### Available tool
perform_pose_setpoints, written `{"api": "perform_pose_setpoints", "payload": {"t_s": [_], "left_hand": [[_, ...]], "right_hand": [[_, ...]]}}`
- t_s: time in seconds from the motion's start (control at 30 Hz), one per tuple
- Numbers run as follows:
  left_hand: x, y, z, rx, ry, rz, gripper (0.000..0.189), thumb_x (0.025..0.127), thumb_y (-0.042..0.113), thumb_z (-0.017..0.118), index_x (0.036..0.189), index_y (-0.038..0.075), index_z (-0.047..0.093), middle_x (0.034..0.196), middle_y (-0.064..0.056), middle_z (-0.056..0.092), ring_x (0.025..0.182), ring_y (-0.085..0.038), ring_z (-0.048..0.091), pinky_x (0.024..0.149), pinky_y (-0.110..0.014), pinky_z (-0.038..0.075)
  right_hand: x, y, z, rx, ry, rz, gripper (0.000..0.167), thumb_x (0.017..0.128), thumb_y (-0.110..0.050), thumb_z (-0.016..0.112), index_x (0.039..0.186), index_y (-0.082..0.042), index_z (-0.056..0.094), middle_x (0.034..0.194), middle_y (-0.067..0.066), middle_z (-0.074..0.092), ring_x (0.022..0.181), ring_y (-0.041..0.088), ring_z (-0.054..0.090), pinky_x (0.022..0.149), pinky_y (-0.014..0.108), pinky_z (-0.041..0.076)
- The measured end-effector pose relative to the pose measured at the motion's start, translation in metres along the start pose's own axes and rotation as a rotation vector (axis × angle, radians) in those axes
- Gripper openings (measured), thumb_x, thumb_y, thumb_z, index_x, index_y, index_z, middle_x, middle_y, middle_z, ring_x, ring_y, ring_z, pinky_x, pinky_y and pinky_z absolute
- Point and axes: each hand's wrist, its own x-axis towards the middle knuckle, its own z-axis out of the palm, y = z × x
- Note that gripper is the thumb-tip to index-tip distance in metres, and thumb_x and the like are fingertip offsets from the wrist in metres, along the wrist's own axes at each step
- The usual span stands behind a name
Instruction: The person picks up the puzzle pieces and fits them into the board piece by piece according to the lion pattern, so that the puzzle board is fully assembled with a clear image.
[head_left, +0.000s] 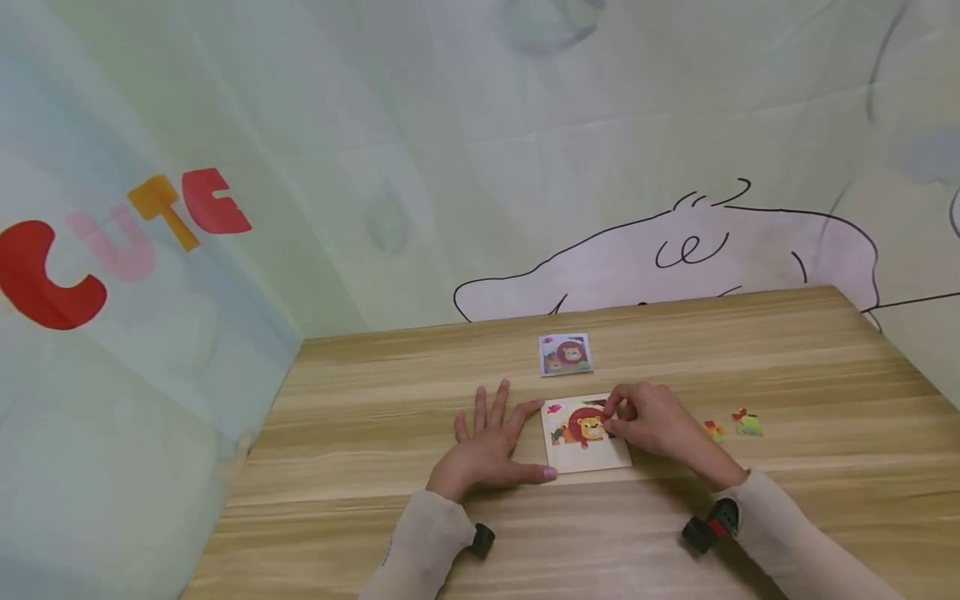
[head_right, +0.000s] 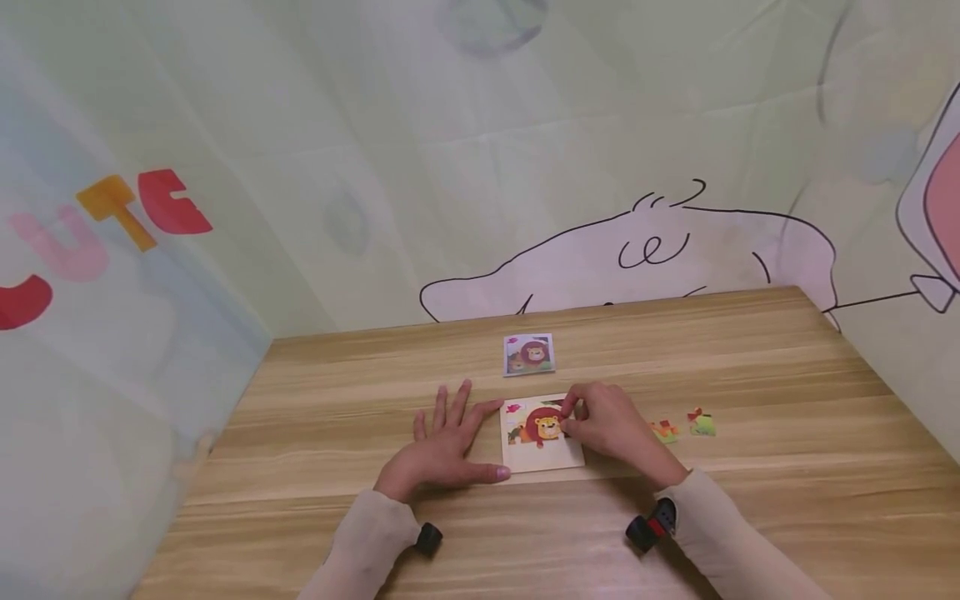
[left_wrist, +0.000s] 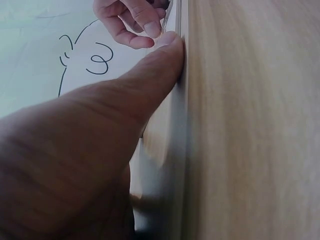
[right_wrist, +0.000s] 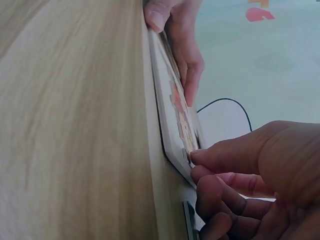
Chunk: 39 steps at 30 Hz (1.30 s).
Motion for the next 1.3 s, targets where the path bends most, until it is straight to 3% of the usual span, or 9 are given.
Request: {"api": "perform_pose_setpoints", "payload": {"t_s": [0.27,0.5,0.63,0.8,1.0,1.13,1.3], "left_hand": [[0.003,-0.004,0.002,0.009,0.001,0.013,0.105,0.083,0.071,0.08,0.167,0.054,0.019,0.181,-0.004,-0.026,0.163,-0.04,-0.034,0.125,-0.079,-0.018],[0.001,-0.004,0.002,-0.001,0.002,0.01,0.105,0.083,0.07,0.08,0.167,0.053,0.02,0.181,-0.003,-0.025,0.163,-0.04,-0.035,0.125,-0.078,-0.018],[-0.001,0.0,0.0,-0.021,0.005,0.012,0.105,0.083,0.068,0.082,0.167,0.05,0.022,0.182,-0.004,-0.023,0.164,-0.04,-0.034,0.125,-0.077,-0.02],[-0.003,0.003,-0.002,-0.017,0.006,0.014,0.104,0.084,0.067,0.082,0.167,0.05,0.022,0.182,-0.005,-0.022,0.164,-0.04,-0.033,0.125,-0.077,-0.019],[-0.004,0.003,-0.002,-0.02,0.006,0.01,0.104,0.084,0.067,0.081,0.167,0.05,0.022,0.182,-0.004,-0.023,0.164,-0.04,-0.033,0.125,-0.077,-0.02],[-0.005,0.003,-0.003,-0.022,0.008,0.017,0.104,0.084,0.068,0.081,0.167,0.05,0.023,0.182,-0.005,-0.022,0.164,-0.04,-0.032,0.125,-0.077,-0.019],[-0.007,0.004,-0.004,-0.02,0.016,0.035,0.103,0.083,0.072,0.08,0.166,0.053,0.023,0.182,-0.006,-0.02,0.165,-0.043,-0.029,0.125,-0.08,-0.017]], "right_hand": [[-0.006,0.013,-0.012,0.17,0.021,0.034,0.012,0.101,-0.017,0.072,0.11,-0.009,0.074,0.08,0.005,0.068,0.065,0.018,0.061,0.055,0.028,0.05],[-0.014,0.027,-0.023,0.179,0.067,0.006,0.02,0.1,-0.021,0.076,0.114,-0.008,0.077,0.1,0.007,0.076,0.083,0.016,0.065,0.067,0.024,0.055],[-0.02,0.036,-0.025,0.188,0.055,-0.009,0.023,0.098,-0.018,0.079,0.118,-0.005,0.077,0.109,0.009,0.079,0.093,0.015,0.066,0.078,0.022,0.058],[-0.026,0.043,-0.027,0.194,0.029,-0.011,0.027,0.094,-0.015,0.082,0.119,-0.006,0.076,0.115,0.009,0.079,0.104,0.019,0.066,0.088,0.031,0.056],[-0.029,0.046,-0.028,0.183,-0.013,-0.009,0.038,0.091,-0.017,0.086,0.125,-0.009,0.074,0.124,0.01,0.077,0.114,0.025,0.065,0.09,0.032,0.054],[-0.029,0.047,-0.027,0.186,-0.019,-0.018,0.042,0.089,-0.018,0.087,0.127,-0.009,0.073,0.128,0.012,0.076,0.113,0.026,0.065,0.086,0.029,0.055],[-0.029,0.048,-0.027,0.189,-0.027,-0.025,0.045,0.089,-0.016,0.088,0.13,-0.008,0.071,0.13,0.015,0.074,0.095,0.02,0.063,0.075,0.024,0.052]]}}
